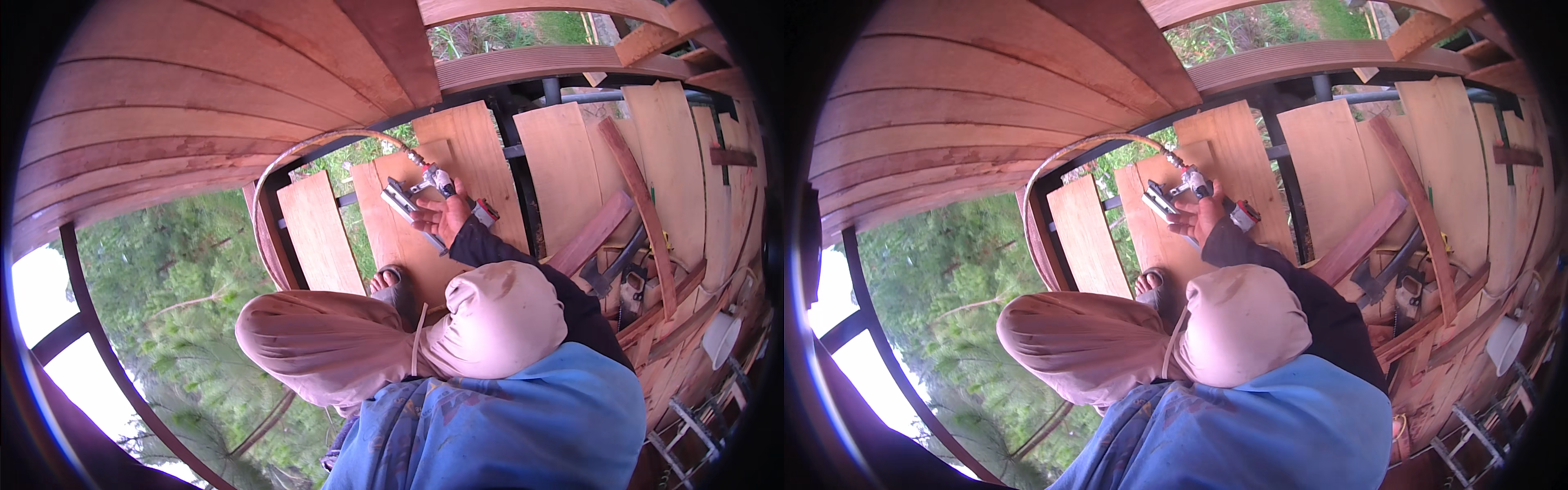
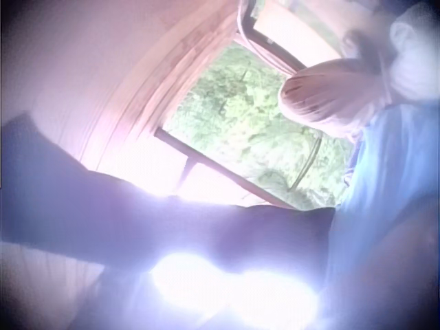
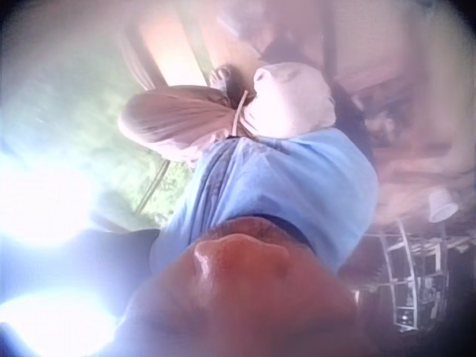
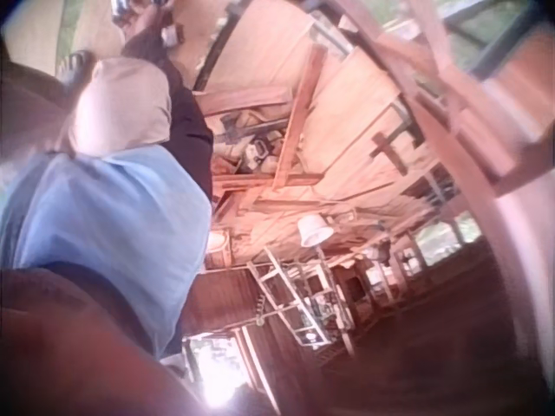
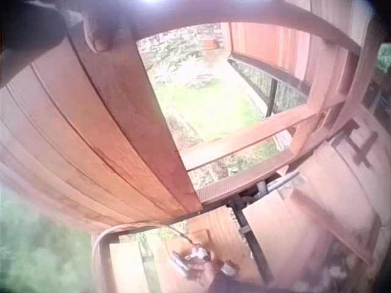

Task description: The person installs wooden planks onto a curved wooden structure using a pneumatic nail gun. They position each plank, apply adhesive, and fasten it with nails. The person reloads the nail gun from a bucket of nails during the process.

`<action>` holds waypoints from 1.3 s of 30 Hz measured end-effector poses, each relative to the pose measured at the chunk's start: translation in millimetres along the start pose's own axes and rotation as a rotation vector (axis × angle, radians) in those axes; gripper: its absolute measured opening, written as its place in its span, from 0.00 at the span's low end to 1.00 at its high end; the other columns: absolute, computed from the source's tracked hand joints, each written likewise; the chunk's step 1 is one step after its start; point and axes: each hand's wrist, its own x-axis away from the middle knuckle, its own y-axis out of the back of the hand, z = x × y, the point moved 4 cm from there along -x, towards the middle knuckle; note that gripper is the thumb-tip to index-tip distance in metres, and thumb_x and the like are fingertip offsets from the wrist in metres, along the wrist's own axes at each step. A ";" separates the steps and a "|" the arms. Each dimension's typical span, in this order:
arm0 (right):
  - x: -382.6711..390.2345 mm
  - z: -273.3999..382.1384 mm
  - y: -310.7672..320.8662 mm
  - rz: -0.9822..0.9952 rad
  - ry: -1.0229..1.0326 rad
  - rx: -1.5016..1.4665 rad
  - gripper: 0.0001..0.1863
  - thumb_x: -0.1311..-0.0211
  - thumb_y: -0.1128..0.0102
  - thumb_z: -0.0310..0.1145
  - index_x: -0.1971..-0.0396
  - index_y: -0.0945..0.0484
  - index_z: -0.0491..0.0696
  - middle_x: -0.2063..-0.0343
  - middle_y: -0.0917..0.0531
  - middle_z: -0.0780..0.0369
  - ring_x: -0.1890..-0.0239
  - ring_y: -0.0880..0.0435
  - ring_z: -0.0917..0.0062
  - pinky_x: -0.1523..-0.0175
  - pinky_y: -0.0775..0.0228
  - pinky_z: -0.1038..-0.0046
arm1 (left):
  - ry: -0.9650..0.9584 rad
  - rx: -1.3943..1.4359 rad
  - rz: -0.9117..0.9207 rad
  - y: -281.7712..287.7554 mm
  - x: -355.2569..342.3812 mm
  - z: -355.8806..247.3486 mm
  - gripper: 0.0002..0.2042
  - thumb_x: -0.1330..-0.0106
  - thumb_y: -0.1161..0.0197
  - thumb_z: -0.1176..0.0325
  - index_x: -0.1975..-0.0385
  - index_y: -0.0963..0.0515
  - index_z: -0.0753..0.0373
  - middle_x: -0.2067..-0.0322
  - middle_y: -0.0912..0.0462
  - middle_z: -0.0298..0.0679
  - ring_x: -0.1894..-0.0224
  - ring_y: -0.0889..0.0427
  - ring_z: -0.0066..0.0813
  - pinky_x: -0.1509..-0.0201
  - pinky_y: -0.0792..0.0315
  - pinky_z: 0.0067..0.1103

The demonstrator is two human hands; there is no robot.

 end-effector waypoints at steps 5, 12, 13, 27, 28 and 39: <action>-63.7 -18.4 49.5 -0.175 0.008 -0.212 0.35 0.28 0.48 0.53 0.30 0.55 0.63 0.51 0.32 0.51 0.59 0.19 0.62 0.57 0.17 0.56 | -0.007 0.010 -0.022 -4.1 3.8 -11.5 0.38 0.55 0.20 0.62 0.38 0.25 0.61 0.45 0.19 0.49 0.42 0.20 0.45 0.41 0.26 0.36; -25.4 -6.3 19.5 -0.325 0.100 -0.020 0.28 0.30 0.42 0.46 0.36 0.43 0.64 0.60 0.27 0.58 0.64 0.21 0.72 0.59 0.20 0.61 | 0.029 0.052 -0.050 -19.6 27.5 -12.8 0.38 0.55 0.20 0.62 0.39 0.25 0.61 0.46 0.19 0.49 0.42 0.20 0.45 0.41 0.26 0.36; -28.1 -4.1 22.0 -0.284 0.172 0.015 0.28 0.30 0.43 0.44 0.35 0.44 0.65 0.59 0.27 0.57 0.63 0.21 0.72 0.59 0.20 0.61 | 0.033 0.057 -0.058 -21.0 30.9 -12.8 0.38 0.55 0.20 0.62 0.39 0.25 0.61 0.46 0.19 0.49 0.42 0.20 0.45 0.41 0.26 0.36; 20.5 84.1 71.3 -0.230 1.066 0.059 0.26 0.30 0.40 0.47 0.37 0.35 0.59 0.41 0.30 0.59 0.46 0.21 0.63 0.43 0.24 0.57 | 0.083 0.317 -0.112 -80.4 106.6 -29.0 0.37 0.55 0.20 0.62 0.40 0.23 0.61 0.47 0.18 0.50 0.43 0.19 0.44 0.41 0.26 0.36; 21.5 84.5 77.3 -0.238 1.031 -0.023 0.25 0.31 0.40 0.43 0.37 0.35 0.60 0.41 0.30 0.59 0.46 0.22 0.64 0.42 0.25 0.58 | 0.093 0.342 -0.109 -86.1 115.1 -30.0 0.37 0.55 0.20 0.62 0.41 0.23 0.61 0.47 0.18 0.50 0.43 0.19 0.44 0.41 0.26 0.35; 41.1 92.2 117.1 -0.255 0.780 -0.710 0.30 0.39 0.28 0.51 0.42 0.26 0.55 0.46 0.26 0.64 0.45 0.25 0.71 0.40 0.30 0.62 | 0.216 0.564 -0.091 -129.8 201.3 -47.3 0.36 0.55 0.20 0.62 0.41 0.22 0.61 0.48 0.17 0.50 0.43 0.19 0.44 0.42 0.26 0.35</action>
